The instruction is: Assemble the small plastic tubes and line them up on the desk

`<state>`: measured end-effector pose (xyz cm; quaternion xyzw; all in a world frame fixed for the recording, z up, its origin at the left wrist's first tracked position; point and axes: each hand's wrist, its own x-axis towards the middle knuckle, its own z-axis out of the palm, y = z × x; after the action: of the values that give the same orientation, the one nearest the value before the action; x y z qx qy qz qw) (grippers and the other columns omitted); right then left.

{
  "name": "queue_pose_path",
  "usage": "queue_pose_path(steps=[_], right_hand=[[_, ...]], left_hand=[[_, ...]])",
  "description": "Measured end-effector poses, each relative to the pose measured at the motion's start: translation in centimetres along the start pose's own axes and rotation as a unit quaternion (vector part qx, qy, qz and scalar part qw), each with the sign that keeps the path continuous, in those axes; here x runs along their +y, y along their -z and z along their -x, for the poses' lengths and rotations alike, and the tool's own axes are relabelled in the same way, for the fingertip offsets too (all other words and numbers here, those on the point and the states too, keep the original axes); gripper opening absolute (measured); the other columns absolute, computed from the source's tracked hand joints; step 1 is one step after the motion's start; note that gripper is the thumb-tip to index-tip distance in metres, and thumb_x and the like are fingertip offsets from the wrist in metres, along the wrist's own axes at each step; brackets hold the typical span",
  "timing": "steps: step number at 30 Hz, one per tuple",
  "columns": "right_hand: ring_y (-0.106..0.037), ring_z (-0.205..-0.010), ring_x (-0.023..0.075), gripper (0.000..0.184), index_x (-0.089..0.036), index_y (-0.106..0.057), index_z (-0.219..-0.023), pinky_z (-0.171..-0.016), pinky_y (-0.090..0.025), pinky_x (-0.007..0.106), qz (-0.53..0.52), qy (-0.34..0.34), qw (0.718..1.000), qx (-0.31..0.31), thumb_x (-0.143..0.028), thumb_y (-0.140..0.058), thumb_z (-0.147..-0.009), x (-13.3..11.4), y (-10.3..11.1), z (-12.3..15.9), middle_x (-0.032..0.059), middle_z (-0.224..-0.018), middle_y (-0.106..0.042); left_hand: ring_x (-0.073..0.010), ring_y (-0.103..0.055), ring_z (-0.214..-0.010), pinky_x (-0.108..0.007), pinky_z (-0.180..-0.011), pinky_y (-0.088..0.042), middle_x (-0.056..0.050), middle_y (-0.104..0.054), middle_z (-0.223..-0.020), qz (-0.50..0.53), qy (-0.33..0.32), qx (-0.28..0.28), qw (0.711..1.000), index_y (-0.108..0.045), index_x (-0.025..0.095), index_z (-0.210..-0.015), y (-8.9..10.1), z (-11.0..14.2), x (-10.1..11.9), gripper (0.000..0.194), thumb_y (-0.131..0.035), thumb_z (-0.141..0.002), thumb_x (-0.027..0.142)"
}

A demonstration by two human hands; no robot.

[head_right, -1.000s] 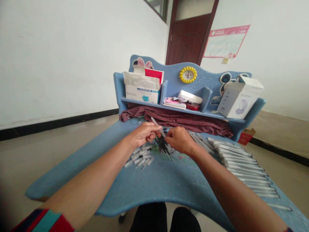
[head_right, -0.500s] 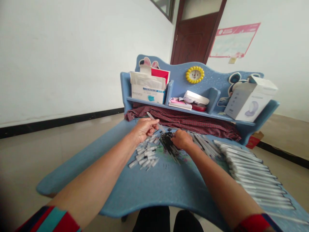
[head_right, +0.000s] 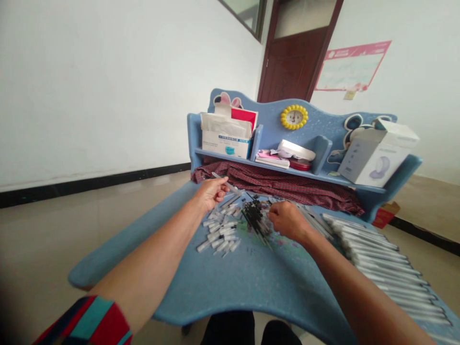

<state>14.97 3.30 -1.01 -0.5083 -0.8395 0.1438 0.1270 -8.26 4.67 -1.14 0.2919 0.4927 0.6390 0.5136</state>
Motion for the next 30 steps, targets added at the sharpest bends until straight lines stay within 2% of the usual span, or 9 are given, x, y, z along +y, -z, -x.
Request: queue_pose_path(steps=[3, 7, 19, 24, 30], right_hand=[[-0.052, -0.042, 0.0084, 0.024, -0.017, -0.056, -0.064, -0.042, -0.035, 0.017, -0.070, 0.021, 0.997, -0.003, -0.029, -0.043, -0.080, 0.3, 0.5, 2.2, 0.0004, -0.052, -0.060], [-0.051, -0.042, 0.0078, 0.024, -0.017, -0.056, -0.062, -0.044, -0.036, 0.017, -0.094, 0.040, 0.995, 0.005, -0.029, -0.045, -0.080, 0.4, 0.7, 3.8, -0.0009, -0.050, -0.059], [-0.050, -0.041, 0.0074, 0.022, -0.017, -0.055, -0.061, -0.042, -0.036, 0.017, -0.105, 0.036, 0.994, -0.006, -0.026, -0.046, -0.079, -0.4, 0.9, 3.7, -0.0012, -0.049, -0.058], [-0.051, -0.043, 0.0076, 0.023, -0.017, -0.055, -0.061, -0.044, -0.036, 0.017, -0.108, 0.071, 0.992, 0.001, -0.026, -0.046, -0.080, -0.9, 1.4, 3.5, -0.0009, -0.051, -0.058], [-0.052, -0.043, 0.0081, 0.022, -0.017, -0.055, -0.061, -0.041, -0.035, 0.017, -0.115, 0.083, 0.990, -0.024, -0.027, -0.047, -0.079, -1.9, 2.1, 3.5, -0.0010, -0.051, -0.058]], left_hand=[[-0.0027, -0.032, -0.027, -0.014, -0.031, -0.014, -0.001, -0.051, -0.042, 0.007, 0.009, 0.009, 1.000, -0.046, 0.014, -0.058, 0.0, 0.0, 0.2, 0.024, -0.059, -0.076, 0.022], [-0.0028, -0.032, -0.027, -0.015, -0.030, -0.014, -0.001, -0.051, -0.042, -0.001, 0.009, 0.005, 1.000, -0.045, 0.014, -0.057, -0.2, 0.3, 0.2, 0.025, -0.058, -0.077, 0.022], [-0.0030, -0.033, -0.028, -0.016, -0.031, -0.014, -0.002, -0.053, -0.045, -0.049, 0.012, -0.037, 0.998, -0.049, 0.012, -0.056, -0.8, 0.8, -0.3, 0.024, -0.059, -0.075, 0.021], [-0.0027, -0.032, -0.028, -0.016, -0.031, -0.015, -0.002, -0.052, -0.044, -0.038, 0.019, -0.039, 0.998, -0.048, 0.012, -0.056, -0.8, 0.9, -0.1, 0.024, -0.057, -0.077, 0.020], [-0.0030, -0.034, -0.029, -0.015, -0.031, -0.015, -0.002, -0.052, -0.044, -0.045, 0.022, -0.039, 0.998, -0.048, 0.012, -0.056, -1.0, 1.2, 0.1, 0.023, -0.059, -0.075, 0.019]])
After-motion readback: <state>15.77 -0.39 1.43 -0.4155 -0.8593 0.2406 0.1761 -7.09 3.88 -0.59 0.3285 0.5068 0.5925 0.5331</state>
